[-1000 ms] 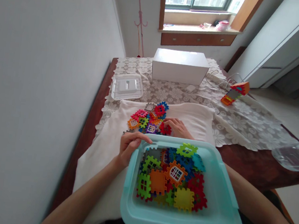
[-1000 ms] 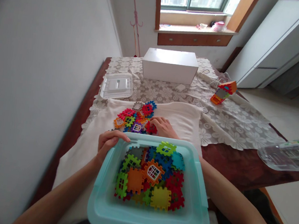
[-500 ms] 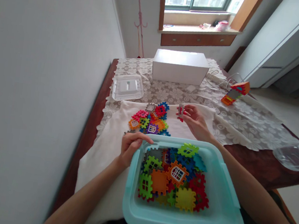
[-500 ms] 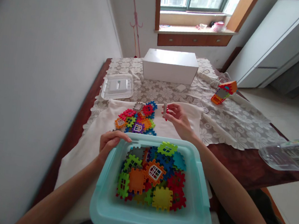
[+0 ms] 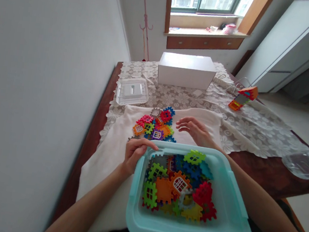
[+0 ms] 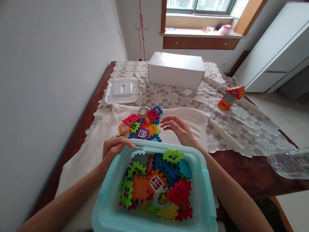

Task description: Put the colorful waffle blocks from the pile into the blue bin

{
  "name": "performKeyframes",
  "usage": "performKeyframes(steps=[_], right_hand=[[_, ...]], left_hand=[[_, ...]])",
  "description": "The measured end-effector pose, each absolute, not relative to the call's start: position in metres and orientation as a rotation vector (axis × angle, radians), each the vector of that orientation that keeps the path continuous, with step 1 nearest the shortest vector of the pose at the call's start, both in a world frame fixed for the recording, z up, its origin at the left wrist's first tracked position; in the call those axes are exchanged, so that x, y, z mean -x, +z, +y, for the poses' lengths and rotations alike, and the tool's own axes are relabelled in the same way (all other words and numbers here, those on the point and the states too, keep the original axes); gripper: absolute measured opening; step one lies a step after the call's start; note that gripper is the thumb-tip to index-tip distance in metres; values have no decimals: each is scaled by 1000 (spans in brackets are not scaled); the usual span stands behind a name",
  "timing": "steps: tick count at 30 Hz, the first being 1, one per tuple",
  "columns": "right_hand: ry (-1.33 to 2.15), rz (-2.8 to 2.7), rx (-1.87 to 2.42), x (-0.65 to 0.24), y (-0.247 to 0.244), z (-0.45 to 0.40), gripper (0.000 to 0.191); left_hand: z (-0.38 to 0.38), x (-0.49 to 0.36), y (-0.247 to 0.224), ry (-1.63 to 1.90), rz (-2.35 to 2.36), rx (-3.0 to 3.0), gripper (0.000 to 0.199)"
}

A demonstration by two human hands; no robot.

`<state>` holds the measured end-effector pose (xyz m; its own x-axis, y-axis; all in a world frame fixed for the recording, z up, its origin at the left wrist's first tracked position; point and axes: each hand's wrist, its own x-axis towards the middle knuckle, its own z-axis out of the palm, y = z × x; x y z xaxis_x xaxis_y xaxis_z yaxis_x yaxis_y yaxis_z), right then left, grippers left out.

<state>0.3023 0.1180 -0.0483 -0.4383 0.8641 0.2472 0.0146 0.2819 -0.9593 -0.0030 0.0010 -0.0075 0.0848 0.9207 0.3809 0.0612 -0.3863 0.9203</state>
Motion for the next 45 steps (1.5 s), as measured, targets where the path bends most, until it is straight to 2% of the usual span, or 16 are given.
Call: performKeyframes(steps=[3, 6, 8, 11, 13, 18, 22, 24, 26, 31, 35, 42, 45], right_hand=[[796, -2107, 885, -295, -70, 123, 48], [530, -2430, 866, -292, -81, 123, 50], [429, -2483, 897, -290, -85, 124, 43], [297, -2381, 1044, -287, -88, 125, 22], [229, -2319, 1130, -285, -91, 125, 20], [216, -2417, 1045, -282, -87, 125, 31], [230, -2530, 981, -280, -75, 130, 52], [228, -2565, 946, -281, -70, 131, 56], [224, -2568, 923, -283, -67, 130, 50], [194, -2527, 973, -294, -65, 131, 21], [201, -2457, 1155, -303, -65, 136, 10], [256, -2233, 1255, -312, -72, 143, 30], [278, -2155, 1153, -312, -76, 144, 31]], left_hand=[[2, 3, -8, 1406, 988, -1614, 44], [2, 2, -7, 1411, 991, -1620, 45], [1, 1, -6, 1405, 994, -1606, 47], [-1, 1, -5, 1400, 983, -1605, 50], [-1, 1, -5, 1401, 980, -1616, 51], [-3, 0, -6, 1403, 969, -1636, 52], [-3, 0, -6, 1422, 970, -1642, 52], [-3, 0, -6, 1424, 967, -1652, 53], [-3, 1, -6, 1409, 980, -1658, 54], [-2, 2, -6, 1392, 973, -1648, 50], [-1, 2, -6, 1389, 971, -1638, 47], [0, 3, -6, 1381, 983, -1645, 46], [0, 2, -5, 1381, 994, -1635, 45]])
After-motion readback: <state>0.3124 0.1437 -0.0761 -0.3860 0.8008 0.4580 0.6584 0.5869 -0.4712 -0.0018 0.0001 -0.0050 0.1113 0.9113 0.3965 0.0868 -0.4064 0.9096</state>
